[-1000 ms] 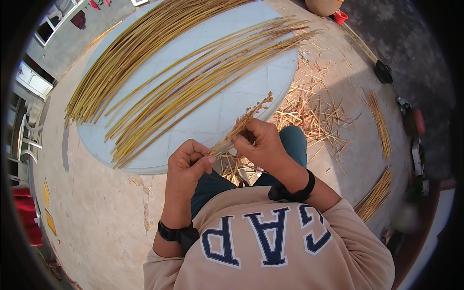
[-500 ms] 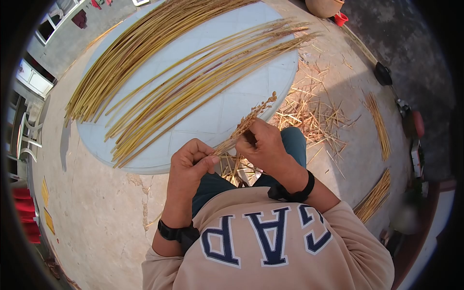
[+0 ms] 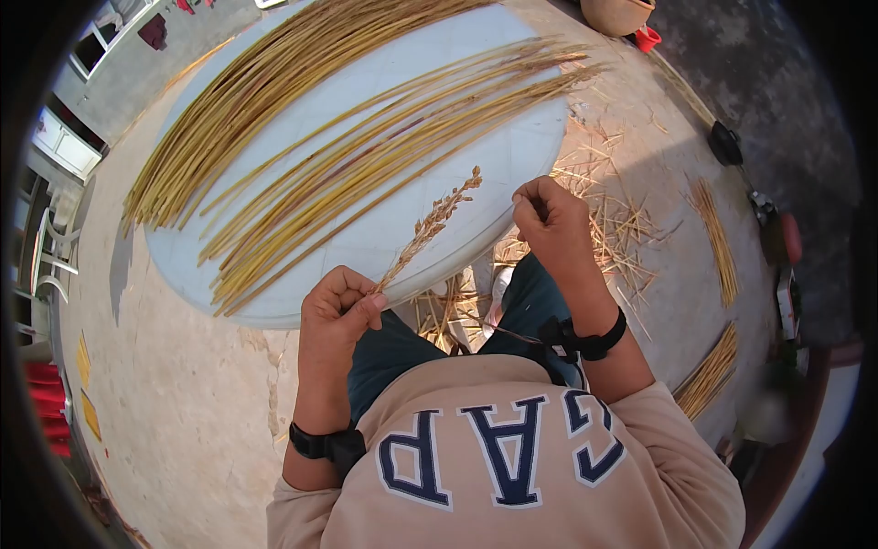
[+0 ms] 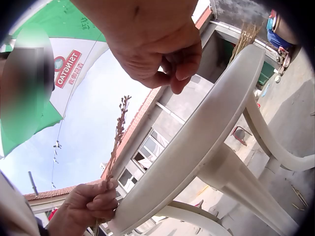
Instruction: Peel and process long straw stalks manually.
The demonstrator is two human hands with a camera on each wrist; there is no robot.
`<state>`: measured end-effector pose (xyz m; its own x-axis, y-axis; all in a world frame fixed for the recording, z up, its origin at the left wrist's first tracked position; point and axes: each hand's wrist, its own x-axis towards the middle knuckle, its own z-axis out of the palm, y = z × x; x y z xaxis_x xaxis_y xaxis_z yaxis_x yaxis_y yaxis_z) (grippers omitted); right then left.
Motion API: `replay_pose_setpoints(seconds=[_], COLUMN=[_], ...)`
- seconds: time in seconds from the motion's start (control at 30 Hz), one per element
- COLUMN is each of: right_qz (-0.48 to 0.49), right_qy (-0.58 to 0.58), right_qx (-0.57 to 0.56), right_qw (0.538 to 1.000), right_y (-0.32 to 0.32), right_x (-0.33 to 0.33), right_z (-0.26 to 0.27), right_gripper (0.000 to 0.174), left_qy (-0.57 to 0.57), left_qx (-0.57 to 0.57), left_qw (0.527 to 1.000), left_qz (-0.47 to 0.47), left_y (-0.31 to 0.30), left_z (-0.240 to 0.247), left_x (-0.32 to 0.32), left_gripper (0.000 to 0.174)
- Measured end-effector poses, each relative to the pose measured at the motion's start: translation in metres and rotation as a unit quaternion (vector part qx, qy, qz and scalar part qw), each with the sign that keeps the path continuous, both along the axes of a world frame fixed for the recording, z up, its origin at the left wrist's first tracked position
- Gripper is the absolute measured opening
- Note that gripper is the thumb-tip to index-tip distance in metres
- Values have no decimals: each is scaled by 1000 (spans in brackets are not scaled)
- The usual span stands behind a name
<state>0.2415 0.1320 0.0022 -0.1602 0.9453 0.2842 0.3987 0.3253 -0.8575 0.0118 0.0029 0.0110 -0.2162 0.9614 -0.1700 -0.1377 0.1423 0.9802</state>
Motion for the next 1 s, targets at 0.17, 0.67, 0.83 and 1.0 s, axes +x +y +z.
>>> replay_pose_setpoints(seconds=[0.17,0.67,0.83,1.0], right_qz=[177,267,288,263], right_qy=[-30,184,235,236], right_qx=[-58,-300,-313,-315], right_qw=[982,897,874,881], right_y=[-35,-45,-46,-46], right_x=[-28,-45,-45,-43], right_z=[9,8,8,9], right_gripper=[19,18,13,13], left_qy=[0,18,-20,-25], left_qx=[0,-24,-14,-5], left_qw=[1000,998,999,999], left_qz=[14,-49,-42,-30], left_y=[5,2,3,5], left_z=[5,4,0,0], left_x=[9,17,16,17], left_gripper=[10,15,12,9])
